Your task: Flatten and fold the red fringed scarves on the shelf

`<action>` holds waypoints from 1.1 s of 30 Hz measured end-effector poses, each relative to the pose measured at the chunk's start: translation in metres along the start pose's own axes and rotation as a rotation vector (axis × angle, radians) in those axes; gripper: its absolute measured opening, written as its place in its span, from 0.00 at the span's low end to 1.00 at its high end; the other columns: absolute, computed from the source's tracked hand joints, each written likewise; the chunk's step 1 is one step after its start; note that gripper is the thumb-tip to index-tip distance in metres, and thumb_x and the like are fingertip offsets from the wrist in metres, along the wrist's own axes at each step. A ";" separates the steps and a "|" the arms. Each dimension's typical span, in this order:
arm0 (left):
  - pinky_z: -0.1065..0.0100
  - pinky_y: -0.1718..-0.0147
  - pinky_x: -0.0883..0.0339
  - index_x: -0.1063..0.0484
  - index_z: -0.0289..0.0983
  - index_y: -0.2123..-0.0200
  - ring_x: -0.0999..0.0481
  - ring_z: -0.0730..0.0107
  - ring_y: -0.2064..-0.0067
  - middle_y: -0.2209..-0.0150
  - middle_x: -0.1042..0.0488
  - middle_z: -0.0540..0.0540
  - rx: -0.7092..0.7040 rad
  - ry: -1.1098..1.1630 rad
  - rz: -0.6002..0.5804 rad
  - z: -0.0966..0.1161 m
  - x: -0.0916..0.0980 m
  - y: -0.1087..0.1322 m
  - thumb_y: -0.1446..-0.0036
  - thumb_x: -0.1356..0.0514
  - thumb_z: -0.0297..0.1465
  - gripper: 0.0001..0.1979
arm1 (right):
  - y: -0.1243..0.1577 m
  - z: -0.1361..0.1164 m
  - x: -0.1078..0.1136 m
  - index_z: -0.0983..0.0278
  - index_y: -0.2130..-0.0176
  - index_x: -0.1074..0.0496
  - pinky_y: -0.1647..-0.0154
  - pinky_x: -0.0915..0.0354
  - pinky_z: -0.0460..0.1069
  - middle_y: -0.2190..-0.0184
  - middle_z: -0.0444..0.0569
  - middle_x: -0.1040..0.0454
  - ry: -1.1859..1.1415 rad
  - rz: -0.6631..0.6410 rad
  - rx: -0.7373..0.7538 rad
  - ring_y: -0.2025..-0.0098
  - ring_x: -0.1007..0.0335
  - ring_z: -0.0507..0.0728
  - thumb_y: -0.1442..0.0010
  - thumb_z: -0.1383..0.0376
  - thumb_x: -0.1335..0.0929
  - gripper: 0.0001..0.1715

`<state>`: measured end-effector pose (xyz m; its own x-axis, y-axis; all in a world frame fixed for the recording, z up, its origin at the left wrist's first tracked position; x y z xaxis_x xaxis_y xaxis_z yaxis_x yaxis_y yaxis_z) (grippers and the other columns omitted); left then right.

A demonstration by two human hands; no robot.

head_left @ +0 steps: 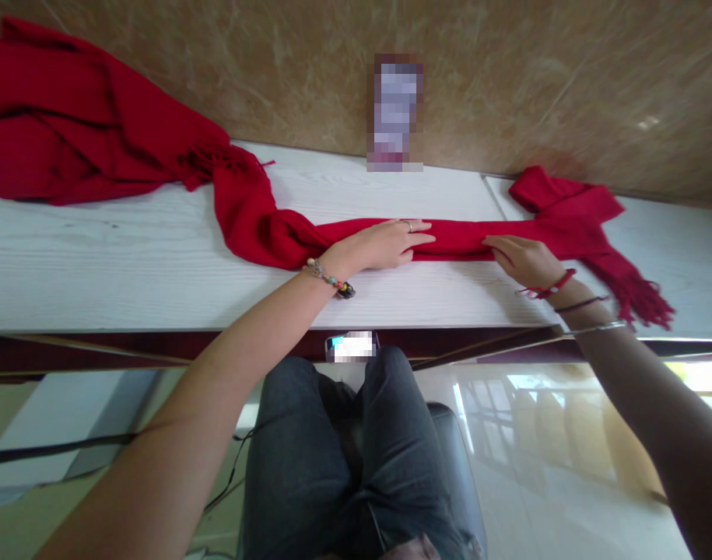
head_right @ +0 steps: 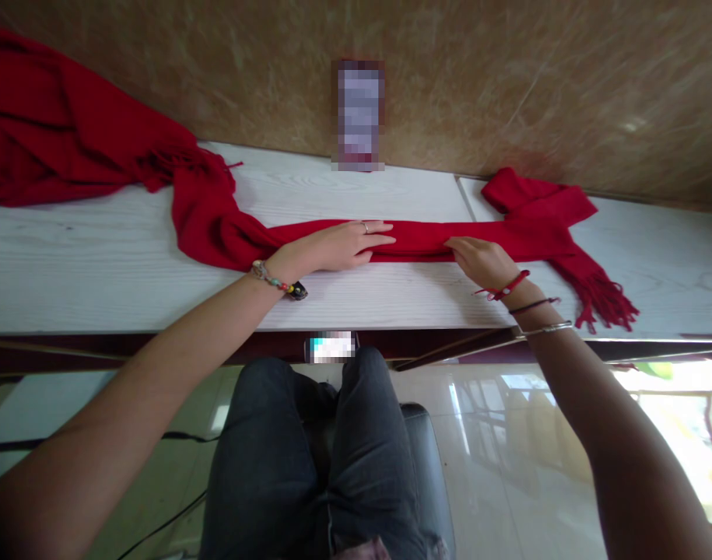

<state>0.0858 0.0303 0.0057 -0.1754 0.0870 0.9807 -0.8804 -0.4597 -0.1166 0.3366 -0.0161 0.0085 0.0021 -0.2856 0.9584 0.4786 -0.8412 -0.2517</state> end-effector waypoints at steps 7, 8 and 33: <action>0.56 0.37 0.63 0.49 0.50 0.37 0.59 0.65 0.33 0.33 0.55 0.55 0.035 0.003 -0.161 0.001 -0.002 0.005 0.37 0.56 0.34 0.25 | 0.012 -0.010 -0.003 0.68 0.58 0.28 0.48 0.33 0.53 0.53 0.59 0.26 -0.110 0.096 0.068 0.51 0.29 0.59 0.37 0.65 0.43 0.18; 0.55 0.37 0.64 0.49 0.52 0.37 0.60 0.64 0.33 0.33 0.56 0.56 0.027 0.004 -0.166 0.001 -0.002 0.006 0.37 0.55 0.35 0.25 | 0.014 -0.011 -0.002 0.67 0.59 0.27 0.48 0.32 0.53 0.53 0.59 0.26 -0.121 0.110 0.067 0.51 0.28 0.58 0.37 0.64 0.42 0.17; 0.54 0.37 0.64 0.56 0.37 0.34 0.61 0.62 0.32 0.32 0.59 0.47 0.209 -0.075 -0.153 0.008 -0.001 0.006 0.35 0.62 0.40 0.28 | -0.057 -0.035 -0.024 0.69 0.38 0.45 0.42 0.45 0.65 0.37 0.59 0.44 -0.061 -0.141 -0.215 0.36 0.51 0.64 0.35 0.58 0.49 0.31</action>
<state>0.0839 0.0205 0.0052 -0.0071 0.1068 0.9943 -0.7829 -0.6192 0.0609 0.2784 0.0230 -0.0053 0.0048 -0.1357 0.9907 0.2808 -0.9507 -0.1316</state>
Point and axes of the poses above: each hand's wrist, its own y-axis away from the middle knuckle, its own x-axis out of the back of the hand, z = x × y, the point moved 3 cm from there along -y, towards the middle knuckle
